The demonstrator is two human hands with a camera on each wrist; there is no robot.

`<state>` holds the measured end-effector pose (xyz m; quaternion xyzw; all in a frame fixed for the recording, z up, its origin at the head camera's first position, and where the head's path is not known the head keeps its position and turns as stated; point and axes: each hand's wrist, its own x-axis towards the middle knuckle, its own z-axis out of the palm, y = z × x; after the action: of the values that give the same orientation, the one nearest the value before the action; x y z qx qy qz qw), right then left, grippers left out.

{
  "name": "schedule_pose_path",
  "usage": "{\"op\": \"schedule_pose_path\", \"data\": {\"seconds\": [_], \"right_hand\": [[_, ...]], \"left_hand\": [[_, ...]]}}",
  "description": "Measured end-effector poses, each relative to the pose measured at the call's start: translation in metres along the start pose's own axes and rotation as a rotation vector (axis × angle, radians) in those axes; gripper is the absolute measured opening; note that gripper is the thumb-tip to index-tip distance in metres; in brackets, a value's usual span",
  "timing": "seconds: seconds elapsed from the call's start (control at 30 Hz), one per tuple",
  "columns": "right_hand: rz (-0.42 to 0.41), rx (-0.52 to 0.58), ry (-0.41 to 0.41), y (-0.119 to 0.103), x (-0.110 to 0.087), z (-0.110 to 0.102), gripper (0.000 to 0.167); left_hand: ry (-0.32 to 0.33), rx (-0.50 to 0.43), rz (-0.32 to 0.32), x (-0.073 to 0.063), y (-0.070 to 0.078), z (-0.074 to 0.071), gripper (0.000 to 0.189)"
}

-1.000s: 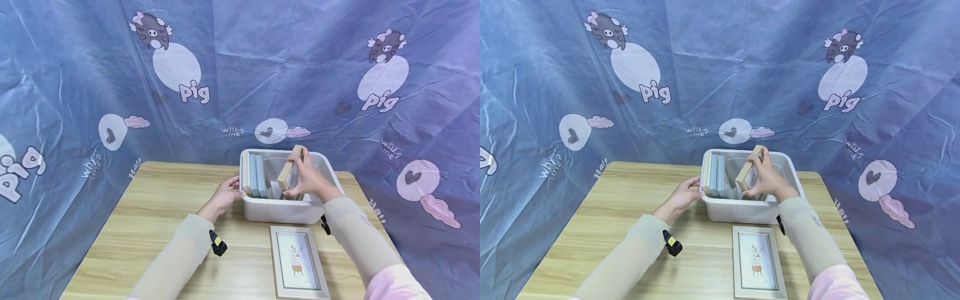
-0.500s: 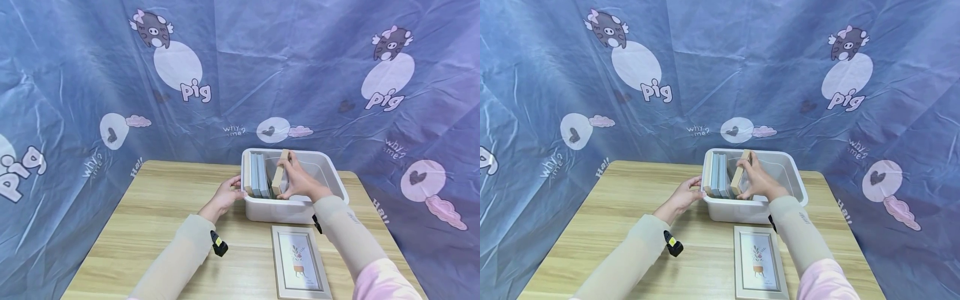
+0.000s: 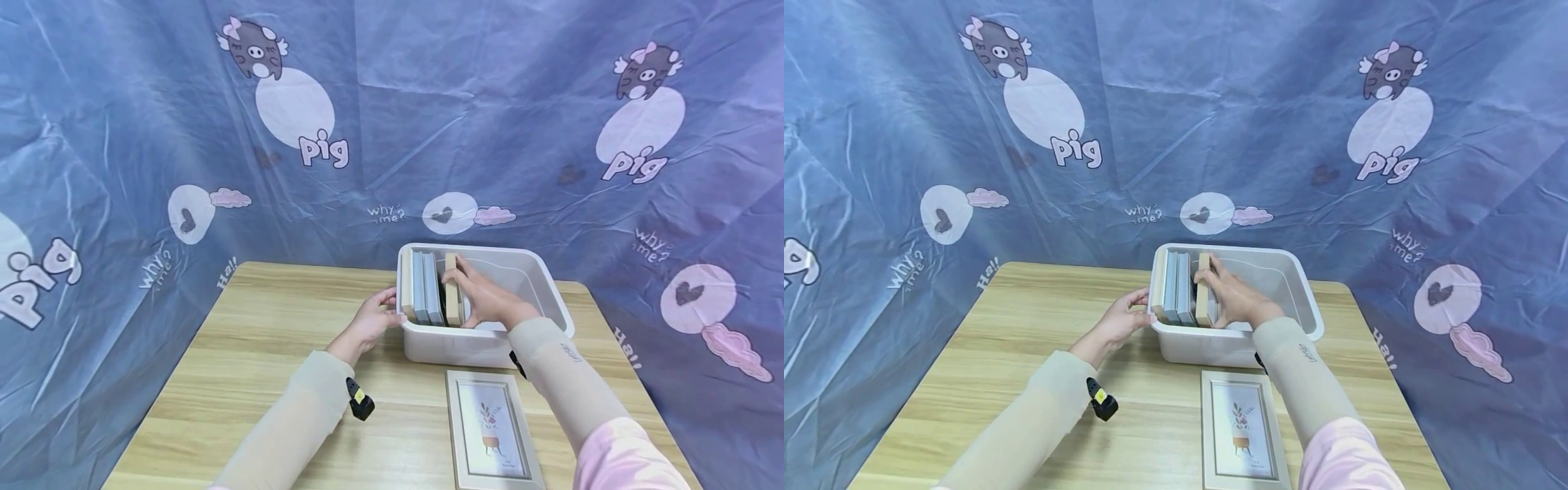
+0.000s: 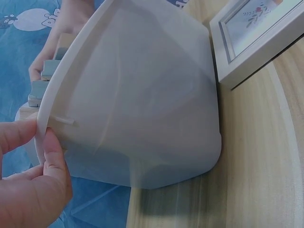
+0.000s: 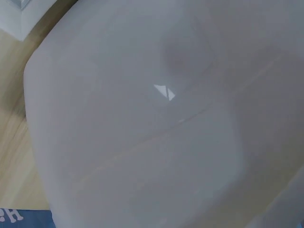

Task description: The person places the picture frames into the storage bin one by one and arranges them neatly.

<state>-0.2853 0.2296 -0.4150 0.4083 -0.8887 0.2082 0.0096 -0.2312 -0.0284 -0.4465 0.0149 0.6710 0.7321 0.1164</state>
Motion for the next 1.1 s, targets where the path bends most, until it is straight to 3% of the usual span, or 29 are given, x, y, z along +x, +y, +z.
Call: {"op": "schedule_pose_path", "data": {"seconds": [0.63,0.9,1.1], "right_hand": [[-0.027,0.025,-0.044,0.008,0.003,0.007,0.096],[-0.016,0.162,-0.035,0.01,0.002,0.006,0.095],[-0.005,0.167,-0.028,0.009,0.001,0.007,0.095]], "left_hand": [[-0.002,-0.001,-0.014,-0.001,0.002,0.0,0.068],[0.001,0.018,-0.021,-0.001,0.004,0.001,0.068],[-0.006,0.01,-0.014,-0.001,0.004,0.0,0.067]]}}
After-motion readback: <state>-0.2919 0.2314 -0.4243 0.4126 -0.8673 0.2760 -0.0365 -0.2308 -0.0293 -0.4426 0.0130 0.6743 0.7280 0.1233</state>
